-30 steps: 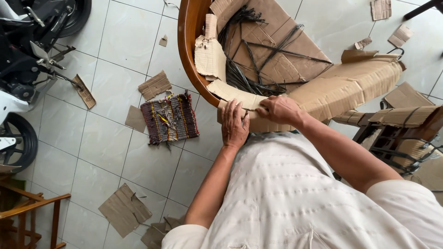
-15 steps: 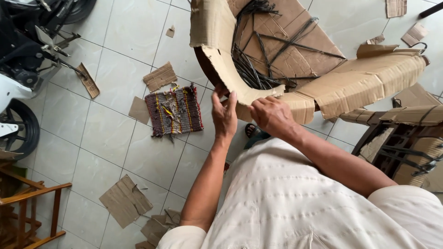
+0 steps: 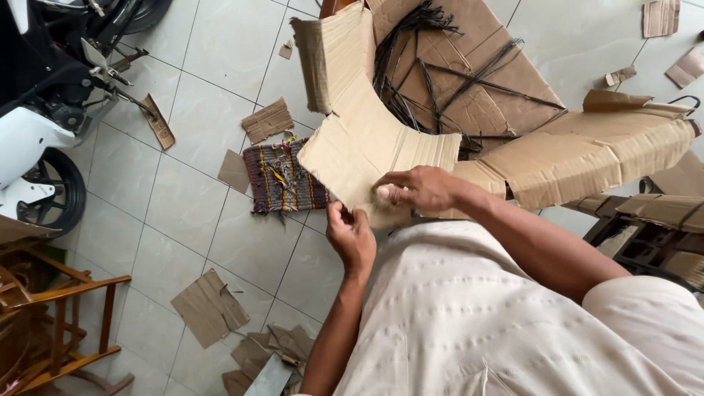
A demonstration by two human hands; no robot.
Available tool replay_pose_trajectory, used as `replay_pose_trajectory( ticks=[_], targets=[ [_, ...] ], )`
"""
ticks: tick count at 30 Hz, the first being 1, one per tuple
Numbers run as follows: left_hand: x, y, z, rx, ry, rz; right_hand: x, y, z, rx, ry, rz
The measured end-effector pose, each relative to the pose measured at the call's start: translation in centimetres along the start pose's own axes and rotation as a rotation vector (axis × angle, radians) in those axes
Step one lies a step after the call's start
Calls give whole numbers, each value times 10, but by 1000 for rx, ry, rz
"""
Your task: Wrapping a wooden chair frame with protective cardboard and securing it with plastic ties using a small hook tool.
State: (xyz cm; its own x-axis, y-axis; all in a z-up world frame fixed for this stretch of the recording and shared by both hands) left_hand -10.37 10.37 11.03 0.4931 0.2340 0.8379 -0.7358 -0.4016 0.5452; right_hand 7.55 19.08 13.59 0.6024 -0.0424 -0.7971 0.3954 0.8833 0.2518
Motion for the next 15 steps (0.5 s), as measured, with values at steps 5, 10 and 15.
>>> replay_pose_trajectory(
  ticks=[5,10,15],
  targets=[
    [-8,5,12,1,95,61,51,10,-33,11,-67,-124],
    [-80,-30,3,-120,428,253,76,-10,-75,185,101,-66],
    [-139,-62,-14,-275,497,231,91,-31,-102,246,-49,105]
  ],
)
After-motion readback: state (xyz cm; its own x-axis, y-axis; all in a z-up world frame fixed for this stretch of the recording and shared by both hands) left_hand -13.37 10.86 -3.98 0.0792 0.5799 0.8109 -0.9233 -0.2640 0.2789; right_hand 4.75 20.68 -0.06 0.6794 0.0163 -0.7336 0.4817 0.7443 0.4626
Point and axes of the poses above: each hand's wrist, its own z-axis away from the middle knuckle, its own y-axis out of the back of the hand, x = y × z, the point moved 9 cm from there along -z, towards the middle knuckle, and after that the axes turned 7 degrees about -x, right-handed, at the moved point
